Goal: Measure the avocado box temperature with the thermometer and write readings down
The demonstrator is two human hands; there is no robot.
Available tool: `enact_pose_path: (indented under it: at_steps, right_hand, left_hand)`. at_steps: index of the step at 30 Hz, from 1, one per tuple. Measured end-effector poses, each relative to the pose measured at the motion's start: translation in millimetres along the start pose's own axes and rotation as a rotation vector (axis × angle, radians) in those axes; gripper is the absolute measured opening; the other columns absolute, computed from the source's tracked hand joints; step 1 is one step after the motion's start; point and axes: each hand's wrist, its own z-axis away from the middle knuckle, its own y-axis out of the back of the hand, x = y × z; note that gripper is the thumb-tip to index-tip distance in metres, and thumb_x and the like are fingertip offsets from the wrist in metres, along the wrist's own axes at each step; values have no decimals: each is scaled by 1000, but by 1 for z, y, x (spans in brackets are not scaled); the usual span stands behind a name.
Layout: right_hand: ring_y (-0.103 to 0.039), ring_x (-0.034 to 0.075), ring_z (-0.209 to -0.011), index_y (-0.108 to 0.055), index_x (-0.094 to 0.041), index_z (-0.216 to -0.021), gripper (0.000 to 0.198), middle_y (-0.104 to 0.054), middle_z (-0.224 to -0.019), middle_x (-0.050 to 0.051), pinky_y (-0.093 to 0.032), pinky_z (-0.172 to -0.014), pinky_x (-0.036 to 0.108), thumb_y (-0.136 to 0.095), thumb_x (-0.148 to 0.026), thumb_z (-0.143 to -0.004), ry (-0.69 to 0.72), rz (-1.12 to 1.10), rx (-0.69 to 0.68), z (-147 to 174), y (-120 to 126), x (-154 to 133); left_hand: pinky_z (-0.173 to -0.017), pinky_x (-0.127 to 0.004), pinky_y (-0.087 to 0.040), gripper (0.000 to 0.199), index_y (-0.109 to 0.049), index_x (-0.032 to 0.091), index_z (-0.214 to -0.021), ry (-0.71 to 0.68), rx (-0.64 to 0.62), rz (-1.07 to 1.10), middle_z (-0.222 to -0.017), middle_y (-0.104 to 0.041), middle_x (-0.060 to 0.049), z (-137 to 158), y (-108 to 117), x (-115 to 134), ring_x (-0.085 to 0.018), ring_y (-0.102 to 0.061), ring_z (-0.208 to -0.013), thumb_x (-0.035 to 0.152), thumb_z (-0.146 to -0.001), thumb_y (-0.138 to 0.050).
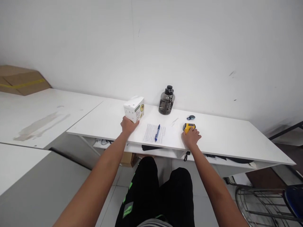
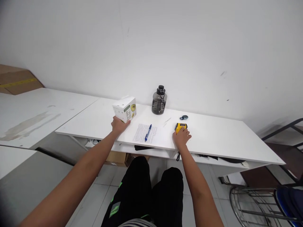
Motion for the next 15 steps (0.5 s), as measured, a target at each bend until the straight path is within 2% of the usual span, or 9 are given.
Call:
enact_pose_path:
  at_steps: [2,3,5,8,9,11,13,15]
  right_hand:
    - [-43,40,-136,-41,-6,-151,62,-46,-149,28,-30,-109,57,-47,-29,-95,168,38,81,4,5,-16]
    - [-44,39,-136,-40,-9,-152,60,-47,-150,26,-30,-110,55,-45,-29,-96,267,29,60,8,7,-28]
    - [-55,35,-127,-42,-13,-153,58,-59,-141,21,-36,-106,48,-42,-35,-100,419,-44,-99,15,10,-60]
    - [-66,31,-112,-40,-14,-154,61,-71,-123,18,-47,-93,40,-42,-45,-101,421,-199,-350,25,7,-113]
    - [-67,32,-112,-41,-14,-154,62,-72,-122,18,-48,-90,39,-45,-43,-100,409,-229,-386,26,5,-129]
    - [-68,33,-112,-53,-15,-146,53,-73,-121,19,-49,-89,40,-53,-31,-95,398,-272,-423,26,0,-150]
    - [-68,30,-111,-67,-19,-130,42,-75,-119,16,-49,-90,38,-54,-19,-90,412,-300,-434,19,-3,-155]
    - [-70,25,-104,-71,-21,-121,37,-77,-113,10,-51,-89,35,-51,-20,-90,423,-453,-442,10,-2,-144]
  left_hand:
    - [-111,-54,-40,89,-36,10,-135,-8,4,-13,-132,-56,-25,0,-1,-2,-42,-52,-131,56,-69,-74]
    - [-111,-54,-39,90,-36,11,-135,-10,6,-17,-133,-56,-24,-1,-2,-2,-42,-50,-132,57,-68,-74]
    - [-112,-54,-37,89,-37,13,-135,-11,5,-22,-134,-57,-22,-1,-1,-2,-41,-48,-133,57,-68,-74]
    - [-113,-55,-36,89,-38,14,-134,-13,-2,-19,-132,-58,-21,0,1,0,-42,-49,-131,57,-65,-76]
    - [-112,-55,-35,89,-39,14,-133,-15,-6,-16,-131,-58,-22,1,2,0,-42,-50,-131,57,-64,-77]
    - [-111,-55,-36,88,-40,14,-131,-16,-16,-9,-128,-59,-22,2,4,1,-43,-50,-129,56,-63,-77]
    - [-111,-56,-36,87,-39,15,-131,-9,-17,-2,-128,-59,-22,3,4,1,-42,-51,-129,55,-63,-78]
    - [-111,-57,-35,86,-39,16,-131,-5,-9,6,-129,-59,-21,3,3,2,-42,-50,-129,53,-64,-77]
